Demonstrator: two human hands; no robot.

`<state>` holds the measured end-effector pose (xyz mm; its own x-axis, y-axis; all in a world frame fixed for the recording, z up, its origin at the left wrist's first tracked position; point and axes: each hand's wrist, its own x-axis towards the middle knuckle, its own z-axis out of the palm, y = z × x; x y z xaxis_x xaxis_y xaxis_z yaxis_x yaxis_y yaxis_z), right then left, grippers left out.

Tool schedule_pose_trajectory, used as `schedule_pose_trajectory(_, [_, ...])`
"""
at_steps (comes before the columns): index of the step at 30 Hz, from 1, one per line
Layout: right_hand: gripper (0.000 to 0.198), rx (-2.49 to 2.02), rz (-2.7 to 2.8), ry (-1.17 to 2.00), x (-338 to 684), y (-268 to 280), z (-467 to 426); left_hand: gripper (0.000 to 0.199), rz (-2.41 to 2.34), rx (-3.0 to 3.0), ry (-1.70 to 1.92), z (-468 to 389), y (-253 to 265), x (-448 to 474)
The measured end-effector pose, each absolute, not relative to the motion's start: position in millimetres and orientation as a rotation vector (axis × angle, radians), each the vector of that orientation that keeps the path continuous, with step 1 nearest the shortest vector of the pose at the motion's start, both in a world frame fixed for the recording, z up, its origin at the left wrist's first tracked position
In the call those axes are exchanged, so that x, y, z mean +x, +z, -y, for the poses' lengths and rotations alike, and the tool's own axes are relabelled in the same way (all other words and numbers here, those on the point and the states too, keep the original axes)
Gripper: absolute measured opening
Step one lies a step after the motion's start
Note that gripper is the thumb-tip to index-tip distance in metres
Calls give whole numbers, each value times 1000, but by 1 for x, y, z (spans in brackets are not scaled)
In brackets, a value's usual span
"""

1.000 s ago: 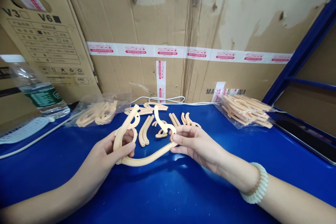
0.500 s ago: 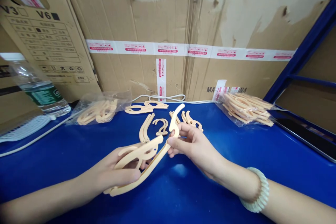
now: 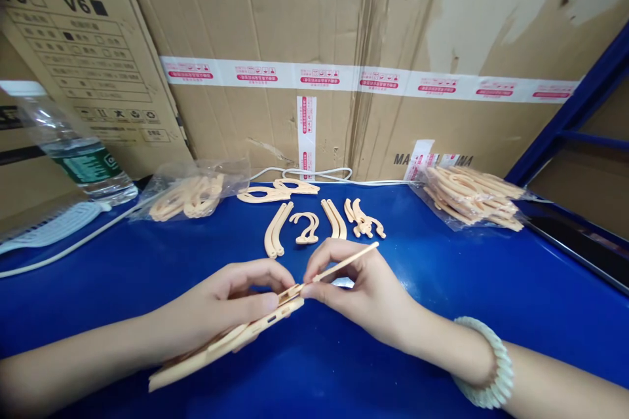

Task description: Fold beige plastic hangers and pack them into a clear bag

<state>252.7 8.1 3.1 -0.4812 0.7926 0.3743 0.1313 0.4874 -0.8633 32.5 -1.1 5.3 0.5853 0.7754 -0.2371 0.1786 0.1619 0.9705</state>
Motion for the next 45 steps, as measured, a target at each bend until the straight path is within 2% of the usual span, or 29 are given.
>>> schedule_pose_trajectory(5, [9, -629, 2105, 720, 252, 3, -5, 29, -905, 1578, 476, 6, 6, 32])
schedule_pose_trajectory(9, [18, -511, 2252, 566, 258, -1, -2, 32, -938, 1887, 466, 8, 8, 31])
schedule_pose_trajectory(14, [29, -390, 2447, 231, 261, 1, 4, 34, -849, 2211, 486, 10, 6, 31])
schedule_pose_trajectory(19, [16, -298, 2484, -215, 260, 11, 3, 34, -818, 2381, 484, 12, 3, 31])
schedule_pose_trajectory(22, [12, -239, 2540, -347, 260, 13, 5, 33, -812, 2428, 491, 12, 4, 32])
schedule_pose_trajectory(24, [16, -207, 2521, -399, 258, 10, 11, 33, -803, 2428, 474, 12, 6, 32])
schedule_pose_trajectory(28, [34, -331, 2321, -342, 255, 4, 21, 35, -772, 2306, 462, 11, 9, 31])
schedule_pose_trajectory(32, [26, -498, 2316, -117, 266, 19, 5, 35, -793, 1888, 502, 5, 0, 30])
schedule_pose_trajectory(36, [16, -820, 2102, -108, 296, 37, -36, 33, -726, 1288, 699, -5, -4, 33])
schedule_pose_trajectory(41, [20, -1264, 2187, 166, 335, 29, -80, 17, -772, 987, 860, -12, 6, 34])
schedule_pose_trajectory(45, [28, -1459, 2250, 311, 350, 14, -98, 16, -745, 878, 873, -14, 9, 33])
